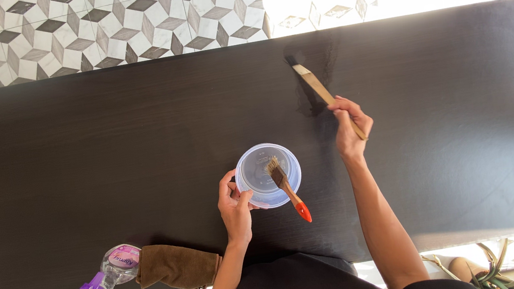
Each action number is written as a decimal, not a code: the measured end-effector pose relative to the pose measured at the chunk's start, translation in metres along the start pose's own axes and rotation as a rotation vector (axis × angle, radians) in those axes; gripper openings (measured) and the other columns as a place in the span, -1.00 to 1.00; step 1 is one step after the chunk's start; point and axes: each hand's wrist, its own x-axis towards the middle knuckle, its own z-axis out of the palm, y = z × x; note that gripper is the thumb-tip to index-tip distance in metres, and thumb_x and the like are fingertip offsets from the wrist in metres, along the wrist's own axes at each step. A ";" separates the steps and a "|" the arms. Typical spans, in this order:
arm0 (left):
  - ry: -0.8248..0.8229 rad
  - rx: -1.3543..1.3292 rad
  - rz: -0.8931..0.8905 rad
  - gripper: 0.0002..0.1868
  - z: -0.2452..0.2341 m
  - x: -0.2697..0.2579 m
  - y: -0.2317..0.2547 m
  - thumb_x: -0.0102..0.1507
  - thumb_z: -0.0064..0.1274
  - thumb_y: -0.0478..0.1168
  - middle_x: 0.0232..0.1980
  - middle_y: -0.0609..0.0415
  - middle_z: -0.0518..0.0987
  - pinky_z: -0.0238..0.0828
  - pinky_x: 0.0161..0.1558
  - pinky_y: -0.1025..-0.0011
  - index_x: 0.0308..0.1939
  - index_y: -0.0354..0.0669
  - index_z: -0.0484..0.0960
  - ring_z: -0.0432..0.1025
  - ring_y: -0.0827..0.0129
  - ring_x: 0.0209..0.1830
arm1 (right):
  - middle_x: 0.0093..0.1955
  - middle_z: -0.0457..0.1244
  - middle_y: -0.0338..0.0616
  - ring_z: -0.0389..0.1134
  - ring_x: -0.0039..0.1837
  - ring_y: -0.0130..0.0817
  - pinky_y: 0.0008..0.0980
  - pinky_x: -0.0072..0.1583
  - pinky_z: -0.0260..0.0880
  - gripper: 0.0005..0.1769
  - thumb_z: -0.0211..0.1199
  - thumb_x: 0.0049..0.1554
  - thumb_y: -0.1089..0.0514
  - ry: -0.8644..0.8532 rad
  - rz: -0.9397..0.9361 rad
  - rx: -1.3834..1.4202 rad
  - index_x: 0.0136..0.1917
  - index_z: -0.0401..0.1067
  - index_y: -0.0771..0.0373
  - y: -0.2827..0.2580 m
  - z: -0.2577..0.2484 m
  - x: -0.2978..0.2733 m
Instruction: The person applies liquid from a container onto a dark table surface using a brush.
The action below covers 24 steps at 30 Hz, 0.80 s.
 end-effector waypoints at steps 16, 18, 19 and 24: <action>-0.001 0.017 -0.016 -0.46 -0.004 -0.006 0.003 0.18 -0.06 -0.49 -0.18 0.07 0.35 0.77 -0.43 0.43 0.27 -0.27 0.40 0.54 0.38 -0.27 | 0.05 0.41 -0.14 0.36 0.33 -0.28 -0.27 0.42 0.27 -0.77 0.08 0.28 0.31 0.080 0.044 0.039 0.01 0.57 0.33 -0.008 0.012 0.009; -0.005 0.017 -0.003 -0.50 -0.004 -0.003 0.003 0.19 -0.05 -0.47 -0.19 0.05 0.39 0.79 -0.43 0.42 0.24 -0.29 0.40 0.56 0.41 -0.21 | 0.10 0.40 -0.18 0.34 0.23 -0.30 -0.26 0.37 0.24 -0.79 0.11 0.29 0.30 0.070 0.120 0.072 0.06 0.56 0.34 -0.016 0.019 0.010; -0.009 0.017 -0.005 -0.50 -0.005 -0.005 0.003 0.19 -0.05 -0.47 -0.19 0.05 0.39 0.79 -0.43 0.42 0.24 -0.29 0.40 0.56 0.41 -0.21 | -0.09 0.28 -0.07 0.28 0.06 -0.32 -0.22 0.47 0.20 -0.80 0.11 0.30 0.33 -0.008 0.029 0.014 0.04 0.55 0.41 -0.019 0.022 0.011; 0.001 -0.019 -0.008 -0.46 -0.006 -0.004 0.002 0.17 -0.05 -0.49 -0.14 0.04 0.35 0.78 -0.42 0.38 0.26 -0.30 0.39 0.55 0.36 -0.23 | -0.02 0.43 -0.01 0.38 0.31 -0.41 -0.27 0.46 0.27 -0.73 0.00 0.25 0.37 -0.055 -0.086 0.037 -0.04 0.55 0.40 -0.016 0.014 0.006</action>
